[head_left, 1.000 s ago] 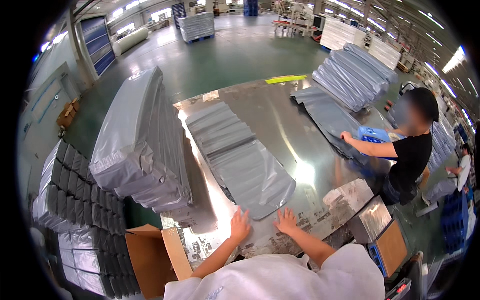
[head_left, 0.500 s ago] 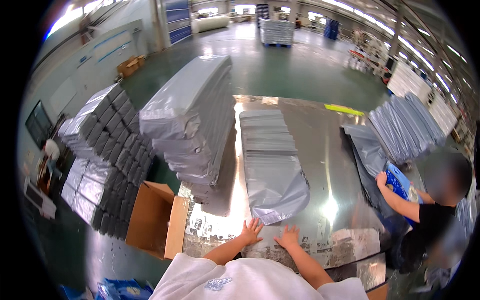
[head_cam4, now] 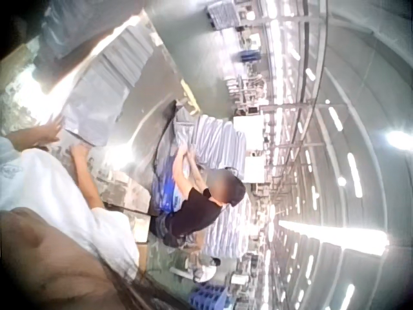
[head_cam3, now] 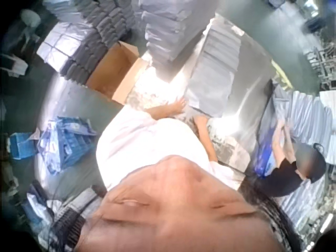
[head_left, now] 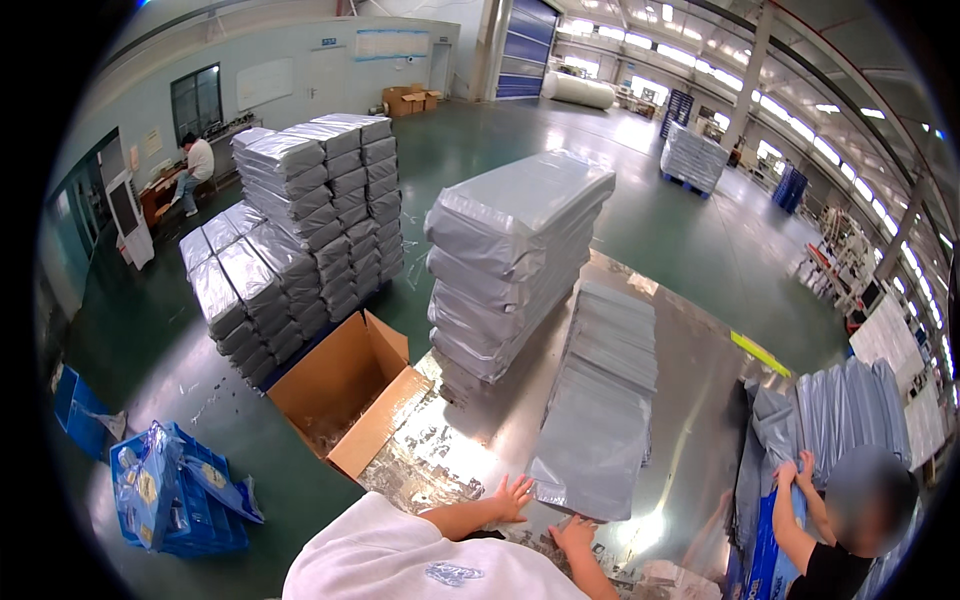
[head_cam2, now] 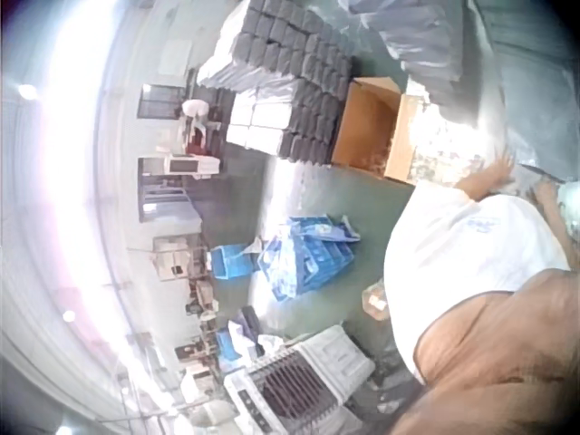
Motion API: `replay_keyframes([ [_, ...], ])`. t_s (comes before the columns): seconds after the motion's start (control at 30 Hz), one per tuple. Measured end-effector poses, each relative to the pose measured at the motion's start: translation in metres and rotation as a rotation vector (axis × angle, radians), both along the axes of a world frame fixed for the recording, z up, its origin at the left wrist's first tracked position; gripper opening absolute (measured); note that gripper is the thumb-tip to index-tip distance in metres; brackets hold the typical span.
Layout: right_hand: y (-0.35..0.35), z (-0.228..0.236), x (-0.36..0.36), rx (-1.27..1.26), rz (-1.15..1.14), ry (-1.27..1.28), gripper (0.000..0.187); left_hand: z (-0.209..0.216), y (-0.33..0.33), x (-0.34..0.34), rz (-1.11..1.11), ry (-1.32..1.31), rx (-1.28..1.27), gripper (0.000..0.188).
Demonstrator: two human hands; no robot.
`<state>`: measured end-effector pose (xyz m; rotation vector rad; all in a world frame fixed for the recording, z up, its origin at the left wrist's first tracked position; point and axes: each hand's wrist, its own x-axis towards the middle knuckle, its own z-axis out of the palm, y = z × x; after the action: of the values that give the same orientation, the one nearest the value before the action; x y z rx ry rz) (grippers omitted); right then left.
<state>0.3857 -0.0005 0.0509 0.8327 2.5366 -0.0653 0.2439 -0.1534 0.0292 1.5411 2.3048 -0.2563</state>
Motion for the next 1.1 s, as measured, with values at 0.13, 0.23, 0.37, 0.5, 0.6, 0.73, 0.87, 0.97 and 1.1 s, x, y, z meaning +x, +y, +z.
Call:
replay_keyframes([
  [0.13,-0.003,0.002,0.005,-0.008,-0.060,0.049,0.087,-0.010,-0.006,-0.004,-0.019,-0.033,0.019,0.077],
  [0.23,0.006,0.002,0.004,-0.207,-0.050,-0.006,0.080,-0.009,-0.006,-0.007,-0.043,-0.048,0.021,0.078],
  [0.37,0.021,0.091,-0.038,-0.972,0.059,0.215,0.043,-0.004,-0.001,-0.009,-0.065,-0.058,-0.028,0.079],
  [0.5,-0.056,0.368,-0.058,-1.090,0.330,0.980,0.023,-0.014,-0.007,-0.008,-0.059,-0.065,0.013,0.081],
  [0.6,-0.094,0.489,-0.037,-1.585,0.793,1.307,0.023,-0.016,-0.014,-0.010,-0.043,-0.080,0.007,0.081],
  [0.73,-0.124,0.557,-0.008,-1.433,1.107,1.636,0.014,-0.001,0.007,-0.008,-0.112,-0.059,-0.018,0.081],
  [0.87,-0.123,0.558,-0.001,-1.396,1.218,1.762,0.013,0.009,-0.009,-0.011,-0.065,-0.066,-0.069,0.080],
  [0.97,-0.125,0.557,0.003,-1.298,1.282,1.835,0.012,0.011,-0.006,-0.012,-0.071,-0.067,-0.048,0.081],
  [1.1,-0.135,0.549,-0.004,-1.188,1.397,1.884,0.011,-0.008,-0.014,-0.015,-0.049,-0.102,0.049,0.081],
])
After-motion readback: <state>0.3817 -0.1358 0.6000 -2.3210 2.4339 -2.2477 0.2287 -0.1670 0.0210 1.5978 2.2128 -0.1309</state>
